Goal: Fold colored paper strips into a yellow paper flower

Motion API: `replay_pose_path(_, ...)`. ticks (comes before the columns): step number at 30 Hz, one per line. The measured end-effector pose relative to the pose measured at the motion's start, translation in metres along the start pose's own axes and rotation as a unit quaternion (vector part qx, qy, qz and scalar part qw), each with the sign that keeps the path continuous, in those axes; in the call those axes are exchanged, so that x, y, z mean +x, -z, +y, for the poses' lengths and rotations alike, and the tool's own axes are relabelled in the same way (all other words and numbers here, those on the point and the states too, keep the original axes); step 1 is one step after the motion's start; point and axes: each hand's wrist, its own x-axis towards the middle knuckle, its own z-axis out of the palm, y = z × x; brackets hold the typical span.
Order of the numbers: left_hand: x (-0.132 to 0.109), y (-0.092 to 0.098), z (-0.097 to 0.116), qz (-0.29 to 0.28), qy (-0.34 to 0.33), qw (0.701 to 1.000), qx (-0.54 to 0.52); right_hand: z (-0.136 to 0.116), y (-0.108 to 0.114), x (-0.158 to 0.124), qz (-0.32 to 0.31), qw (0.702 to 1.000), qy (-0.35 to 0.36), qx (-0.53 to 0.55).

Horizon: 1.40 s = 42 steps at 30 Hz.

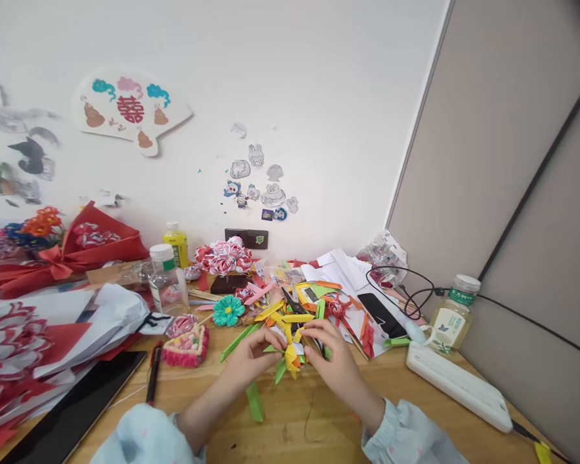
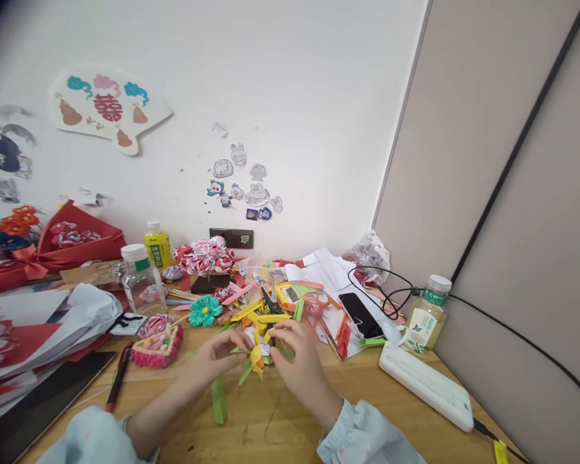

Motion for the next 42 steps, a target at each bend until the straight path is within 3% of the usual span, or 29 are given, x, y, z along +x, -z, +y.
replay_pose_path(6,-0.002,-0.005,0.002,0.020,0.020,0.998,0.055,-0.006,-0.001,-0.001,-0.054,0.997,0.029,-0.037)
replay_pose_path(15,-0.004,-0.020,-0.008,0.092,0.026,0.986,0.140,-0.002,-0.013,-0.002,-0.016,1.000,0.006,-0.014)
replay_pose_path(18,-0.003,-0.019,-0.017,0.106,0.063,0.987,0.106,-0.006,-0.019,-0.003,-0.018,1.000,-0.018,-0.005)
replay_pose_path(22,-0.004,-0.015,-0.024,0.079,0.122,0.986,0.077,-0.006,-0.023,-0.005,-0.032,0.998,-0.056,-0.024)
replay_pose_path(27,-0.006,-0.013,-0.023,0.093,0.132,0.984,0.080,0.003,-0.024,-0.008,-0.039,0.991,-0.056,-0.117)
replay_pose_path(30,-0.005,-0.014,-0.023,0.093,0.123,0.986,0.064,0.005,-0.024,-0.009,-0.080,0.985,-0.011,-0.153)
replay_pose_path(33,-0.004,-0.016,-0.021,0.086,0.100,0.990,0.054,0.005,-0.023,-0.008,-0.090,0.989,-0.007,-0.120)
replay_pose_path(38,-0.007,-0.022,-0.011,0.109,0.042,0.982,0.146,0.002,-0.021,-0.007,-0.047,0.998,-0.032,-0.022)
replay_pose_path(42,-0.011,-0.026,-0.001,0.122,-0.027,0.971,0.204,-0.003,-0.018,-0.007,-0.001,1.000,-0.001,0.024)
